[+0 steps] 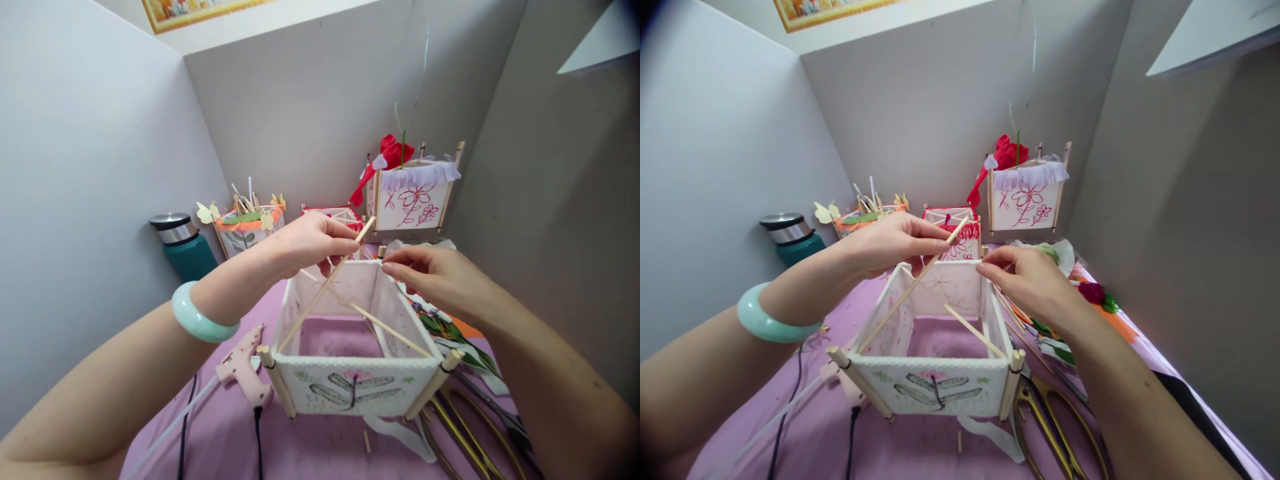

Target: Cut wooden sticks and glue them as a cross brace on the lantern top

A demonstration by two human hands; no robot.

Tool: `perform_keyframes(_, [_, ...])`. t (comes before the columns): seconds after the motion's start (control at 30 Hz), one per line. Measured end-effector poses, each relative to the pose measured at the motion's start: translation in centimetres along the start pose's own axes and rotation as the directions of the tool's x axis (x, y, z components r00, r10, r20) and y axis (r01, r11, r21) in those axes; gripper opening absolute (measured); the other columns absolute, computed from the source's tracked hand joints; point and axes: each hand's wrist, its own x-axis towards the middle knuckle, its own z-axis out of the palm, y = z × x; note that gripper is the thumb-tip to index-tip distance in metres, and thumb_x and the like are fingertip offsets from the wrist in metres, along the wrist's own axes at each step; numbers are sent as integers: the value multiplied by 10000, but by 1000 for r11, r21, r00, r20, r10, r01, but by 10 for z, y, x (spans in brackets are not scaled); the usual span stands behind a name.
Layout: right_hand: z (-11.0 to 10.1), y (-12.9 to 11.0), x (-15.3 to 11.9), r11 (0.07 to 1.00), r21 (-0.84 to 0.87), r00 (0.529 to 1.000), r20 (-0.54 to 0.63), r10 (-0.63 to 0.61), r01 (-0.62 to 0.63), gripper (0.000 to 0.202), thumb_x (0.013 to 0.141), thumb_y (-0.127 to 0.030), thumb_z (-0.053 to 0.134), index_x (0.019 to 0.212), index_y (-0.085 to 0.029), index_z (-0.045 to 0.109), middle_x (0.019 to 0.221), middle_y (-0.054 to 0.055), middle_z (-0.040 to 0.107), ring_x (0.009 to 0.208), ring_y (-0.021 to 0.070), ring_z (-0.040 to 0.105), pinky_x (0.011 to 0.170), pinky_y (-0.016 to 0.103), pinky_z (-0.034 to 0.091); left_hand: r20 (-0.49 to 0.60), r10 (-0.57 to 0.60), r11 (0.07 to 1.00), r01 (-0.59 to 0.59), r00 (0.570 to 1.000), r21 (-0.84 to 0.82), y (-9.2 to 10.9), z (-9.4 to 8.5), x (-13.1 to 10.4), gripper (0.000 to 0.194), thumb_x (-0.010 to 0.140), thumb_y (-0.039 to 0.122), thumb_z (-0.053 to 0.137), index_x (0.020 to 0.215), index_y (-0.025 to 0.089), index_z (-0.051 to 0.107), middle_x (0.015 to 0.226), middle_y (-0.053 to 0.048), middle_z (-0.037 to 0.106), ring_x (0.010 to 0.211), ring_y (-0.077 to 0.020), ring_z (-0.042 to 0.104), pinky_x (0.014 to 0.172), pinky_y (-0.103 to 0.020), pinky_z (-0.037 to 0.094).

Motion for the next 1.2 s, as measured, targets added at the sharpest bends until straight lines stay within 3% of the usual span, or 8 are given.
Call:
perform_keyframes(0.23, [9, 10, 1, 994, -5, 989, -104, 107, -108, 266, 753, -442, 648, 846, -197, 605, 806, 44, 656, 673, 163, 577, 550, 265, 404, 85, 39, 999, -41, 996, 20, -16, 4, 11, 179, 730, 240, 625, 831, 188, 764, 646, -31, 641, 483, -101, 503, 449, -233, 423])
perform_keyframes(0.43, [12, 8, 1, 986, 67, 983, -88, 160, -155, 274, 780, -369, 616, 976, -187, 552, 899, 50, 643, 729, 151, 590, 584, 251, 429, 27, 43, 998, -41, 999, -55, -24, 12, 17, 327, 666, 203, 663, 986, 218, 729, 506, 16, 564, 399, -117, 493, 373, -215, 391])
perform_keyframes(0.63, [12, 4, 0, 974, 97, 975, -68, 210, -203, 276, 786, -356, 612, 985, -178, 544, 886, 46, 637, 712, 138, 588, 578, 240, 441, 127, 6, 987, -26, 992, 157, -28, 17, 22, 317, 695, 231, 625, 1003, 223, 702, 556, 34, 580, 434, -107, 539, 402, -192, 420])
perform_keyframes(0.73, [13, 3, 1, 970, 121, 975, -46, 215, -208, 270, 798, -352, 595, 990, -171, 539, 871, 45, 631, 674, 126, 578, 549, 230, 437, 122, -44, 962, 9, 992, 274, -26, 20, 22, 307, 696, 227, 607, 988, 214, 701, 572, 30, 591, 455, -116, 560, 398, -194, 432])
perform_keyframes(0.93, [16, 6, 2, 968, 154, 978, -33, 206, -199, 291, 811, -338, 572, 1053, -180, 543, 819, 28, 622, 594, 105, 538, 479, 207, 387, 151, -114, 944, 60, 982, 324, -15, 28, 20, 304, 707, 194, 574, 982, 169, 700, 601, 11, 585, 494, -135, 566, 386, -207, 449])
perform_keyframes(1.2, [17, 7, 3, 981, 139, 989, -41, 143, -136, 363, 807, -278, 540, 1161, -197, 553, 820, 17, 625, 617, 110, 545, 503, 209, 371, 175, -116, 892, 25, 978, 452, -13, 29, 24, 349, 690, 200, 552, 1005, 166, 700, 637, -11, 630, 407, -111, 527, 369, -210, 414])
